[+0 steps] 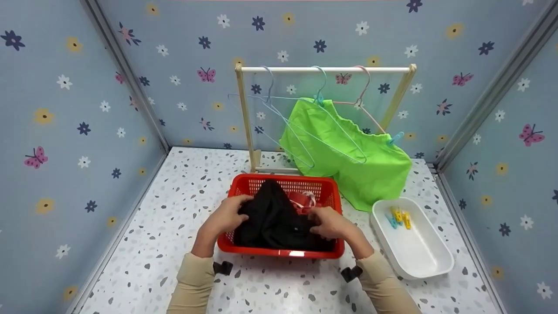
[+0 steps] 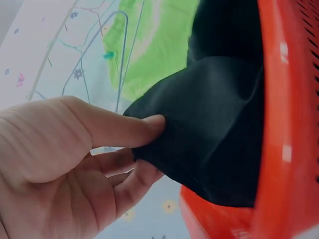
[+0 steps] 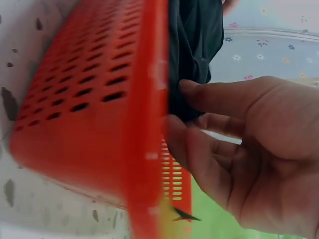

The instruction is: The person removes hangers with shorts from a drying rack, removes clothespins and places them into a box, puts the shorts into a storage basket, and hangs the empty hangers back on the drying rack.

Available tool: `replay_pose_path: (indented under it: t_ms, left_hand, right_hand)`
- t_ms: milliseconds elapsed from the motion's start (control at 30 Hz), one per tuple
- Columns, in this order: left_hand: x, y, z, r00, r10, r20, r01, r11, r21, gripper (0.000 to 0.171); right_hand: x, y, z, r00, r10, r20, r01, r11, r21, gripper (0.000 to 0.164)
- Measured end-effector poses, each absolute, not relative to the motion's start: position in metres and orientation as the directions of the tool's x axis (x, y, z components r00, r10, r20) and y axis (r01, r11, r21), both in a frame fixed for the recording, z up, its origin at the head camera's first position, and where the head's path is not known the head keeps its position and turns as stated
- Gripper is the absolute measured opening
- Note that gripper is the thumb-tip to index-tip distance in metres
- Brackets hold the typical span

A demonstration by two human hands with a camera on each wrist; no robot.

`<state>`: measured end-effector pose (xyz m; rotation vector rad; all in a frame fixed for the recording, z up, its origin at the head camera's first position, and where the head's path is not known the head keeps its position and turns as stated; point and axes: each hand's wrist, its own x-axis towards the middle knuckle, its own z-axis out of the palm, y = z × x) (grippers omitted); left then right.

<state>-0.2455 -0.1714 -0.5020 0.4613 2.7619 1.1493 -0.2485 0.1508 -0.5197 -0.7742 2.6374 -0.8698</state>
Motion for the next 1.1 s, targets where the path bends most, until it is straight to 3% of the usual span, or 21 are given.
replay_pose_path:
  t_ms: [167, 333, 467, 633, 767, 900, 1100]
  left_hand:
    - [-0.256, -0.157, -0.492, -0.921, 0.383, 0.068, 0.323, 0.653, 0.685, 0.044]
    - [-0.274, -0.141, -0.485, -0.881, 0.458, 0.117, 0.418, 0.641, 0.644, 0.037]
    - [-0.292, -0.126, -0.481, -0.865, 0.492, 0.097, 0.440, 0.652, 0.617, 0.034]
    - [-0.316, -0.109, -0.487, -0.854, 0.519, 0.032, 0.436, 0.683, 0.586, 0.028]
    - [-0.334, -0.104, -0.499, -0.862, 0.505, -0.037, 0.409, 0.737, 0.538, 0.022]
    - [-0.344, -0.104, -0.516, -0.881, 0.466, -0.084, 0.374, 0.794, 0.479, 0.027]
    - [-0.349, -0.107, -0.532, -0.945, 0.306, -0.118, 0.248, 0.902, 0.353, 0.015]
  right_hand:
    - [-0.261, 0.144, -0.503, -0.821, -0.569, 0.040, -0.462, 0.622, -0.633, 0.010]
    - [-0.280, 0.133, -0.489, -0.860, -0.456, 0.230, -0.497, 0.645, -0.580, 0.010]
    - [-0.296, 0.120, -0.483, -0.889, -0.366, 0.275, -0.457, 0.682, -0.572, 0.010]
    - [-0.318, 0.105, -0.484, -0.868, -0.412, 0.279, -0.497, 0.705, -0.506, 0.010]
    - [-0.333, 0.095, -0.490, -0.817, -0.522, 0.244, -0.572, 0.682, -0.455, 0.019]
    - [-0.337, 0.088, -0.502, -0.726, -0.659, 0.198, -0.671, 0.616, -0.412, 0.031]
    - [-0.324, 0.074, -0.507, -0.580, -0.811, 0.080, -0.784, 0.529, -0.326, 0.029]
